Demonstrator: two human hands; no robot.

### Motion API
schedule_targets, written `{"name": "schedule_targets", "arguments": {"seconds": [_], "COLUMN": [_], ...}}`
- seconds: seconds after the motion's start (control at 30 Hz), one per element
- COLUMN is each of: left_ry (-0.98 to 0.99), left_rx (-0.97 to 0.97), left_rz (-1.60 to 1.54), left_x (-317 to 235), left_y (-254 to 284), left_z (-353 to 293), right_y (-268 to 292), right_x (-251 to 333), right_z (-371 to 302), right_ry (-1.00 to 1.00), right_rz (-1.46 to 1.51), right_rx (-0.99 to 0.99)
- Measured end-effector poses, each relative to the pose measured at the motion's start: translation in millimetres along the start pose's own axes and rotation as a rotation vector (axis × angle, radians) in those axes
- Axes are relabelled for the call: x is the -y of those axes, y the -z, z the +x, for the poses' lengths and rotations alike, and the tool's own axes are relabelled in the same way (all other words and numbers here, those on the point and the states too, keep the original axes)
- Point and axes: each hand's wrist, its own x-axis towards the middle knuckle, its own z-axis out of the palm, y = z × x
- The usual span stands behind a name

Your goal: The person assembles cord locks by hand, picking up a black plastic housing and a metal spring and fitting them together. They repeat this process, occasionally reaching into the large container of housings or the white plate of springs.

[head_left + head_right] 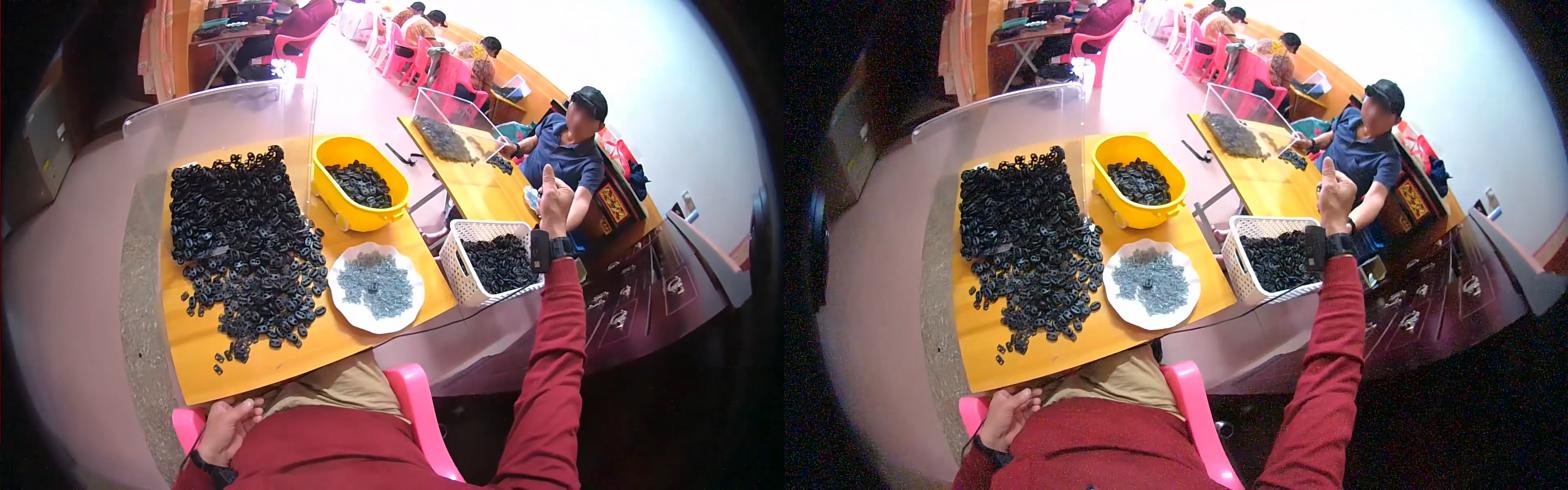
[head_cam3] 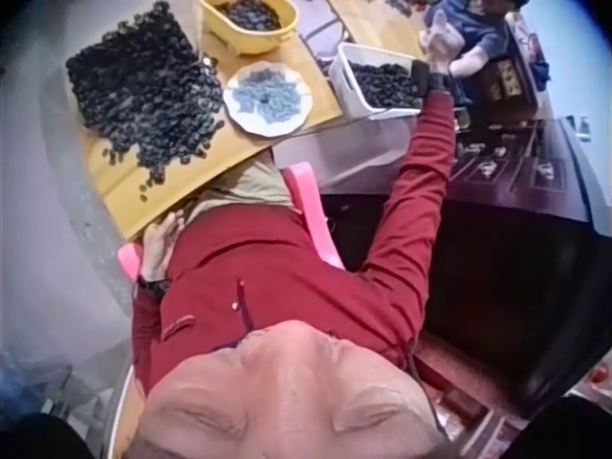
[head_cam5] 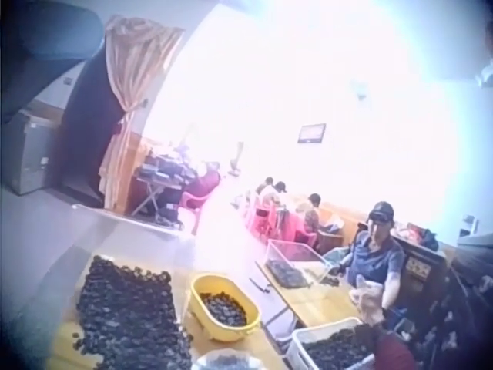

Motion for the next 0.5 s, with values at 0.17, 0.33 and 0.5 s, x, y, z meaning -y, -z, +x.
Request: {"name": "schedule_targets", "arguments": {"seconds": [0.17, 0.33, 0.5], "left_ry": [0.001, 0.028, 0.035], "left_rx": [-0.043, -0.112, -0.159], "left_rz": [0.008, -0.005, -0.016], "left_x": [1, 3, 5], "left_y": [-6, -9, -8], "left_z": [4, 7, 9], "right_y": [9, 19, 19], "right_x": [-24, -59, -88], "right_z": [7, 24, 35], "right_ry": [-0.19, -0.26, -0.33], "right_rz": [0.014, -0.016, -0.074], "right_rx": [-0.061, -0.044, -0.039]}}
